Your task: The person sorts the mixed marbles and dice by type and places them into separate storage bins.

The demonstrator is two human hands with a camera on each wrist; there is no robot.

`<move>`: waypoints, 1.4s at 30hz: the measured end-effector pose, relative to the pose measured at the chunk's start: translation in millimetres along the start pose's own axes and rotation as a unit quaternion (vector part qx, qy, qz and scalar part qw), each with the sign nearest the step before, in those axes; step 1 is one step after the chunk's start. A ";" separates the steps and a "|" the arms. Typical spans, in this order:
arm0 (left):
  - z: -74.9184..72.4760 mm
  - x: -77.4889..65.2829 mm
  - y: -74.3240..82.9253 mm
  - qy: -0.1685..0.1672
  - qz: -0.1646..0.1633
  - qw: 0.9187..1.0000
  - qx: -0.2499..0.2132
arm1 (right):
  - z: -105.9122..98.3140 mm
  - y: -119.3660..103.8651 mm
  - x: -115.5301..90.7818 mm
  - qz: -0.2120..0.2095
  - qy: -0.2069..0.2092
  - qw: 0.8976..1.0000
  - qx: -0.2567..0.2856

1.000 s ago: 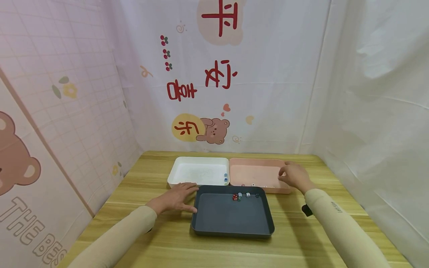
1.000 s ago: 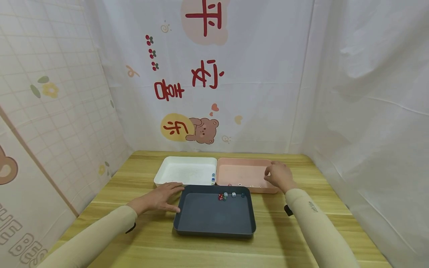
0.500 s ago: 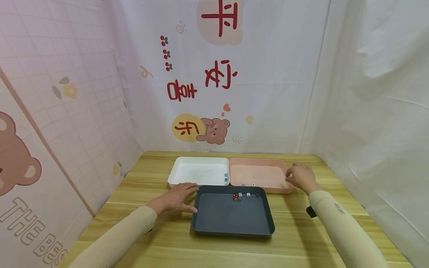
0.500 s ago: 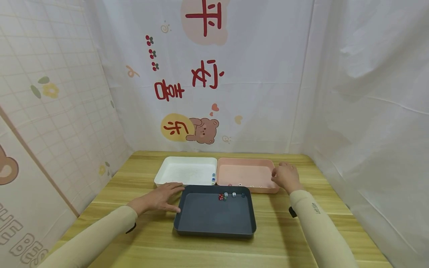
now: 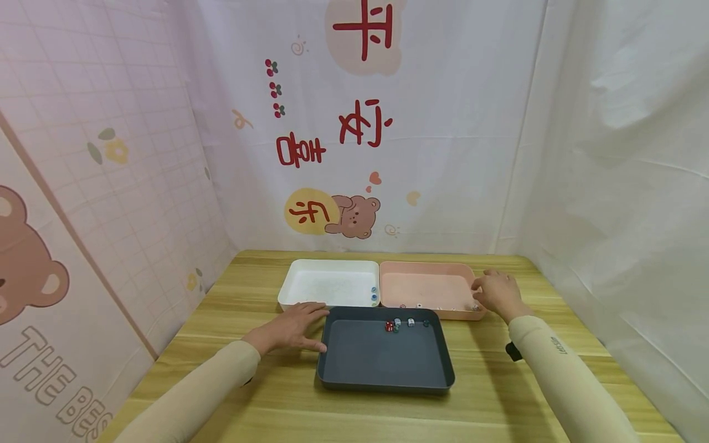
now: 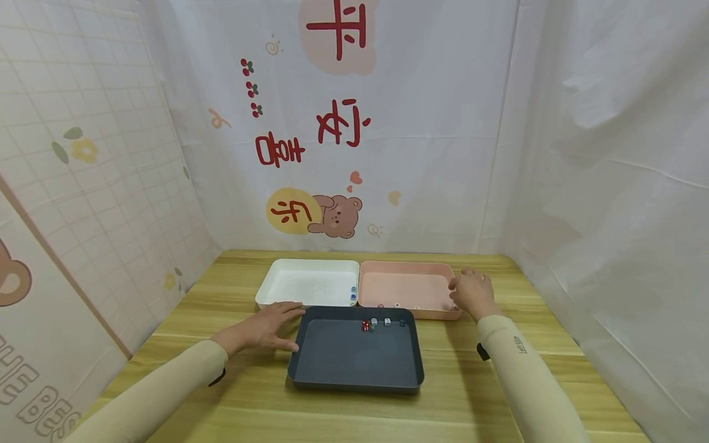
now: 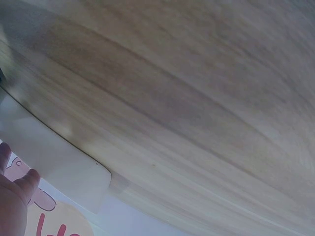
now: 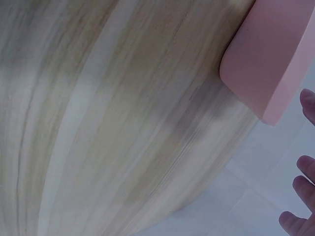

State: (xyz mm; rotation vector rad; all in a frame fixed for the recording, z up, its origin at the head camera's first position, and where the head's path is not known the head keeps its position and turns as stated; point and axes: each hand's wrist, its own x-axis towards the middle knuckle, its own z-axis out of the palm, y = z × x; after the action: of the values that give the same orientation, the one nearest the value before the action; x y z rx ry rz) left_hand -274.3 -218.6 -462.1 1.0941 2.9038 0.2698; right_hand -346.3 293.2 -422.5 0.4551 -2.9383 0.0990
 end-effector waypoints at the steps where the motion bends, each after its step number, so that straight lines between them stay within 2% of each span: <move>1: -0.1 -0.1 0.2 -0.001 -0.001 1.000 0.000 | 0.1 -0.3 0.4 0.000 0.001 1.000 0.000; 23: -0.9 -1.1 2.0 -0.007 -0.011 1.000 -0.003 | 1.7 -12.9 1.2 -0.020 0.007 1.000 0.004; 42: -1.4 0.0 1.4 -0.004 -0.004 1.000 -0.002 | 7.2 -31.4 5.0 -0.045 0.005 0.999 0.015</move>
State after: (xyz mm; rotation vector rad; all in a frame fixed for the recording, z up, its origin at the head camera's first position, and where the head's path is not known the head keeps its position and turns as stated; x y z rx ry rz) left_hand -273.5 -217.7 -460.5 1.0815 2.8980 0.2708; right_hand -342.5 261.2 -427.4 0.5871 -2.9044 0.1350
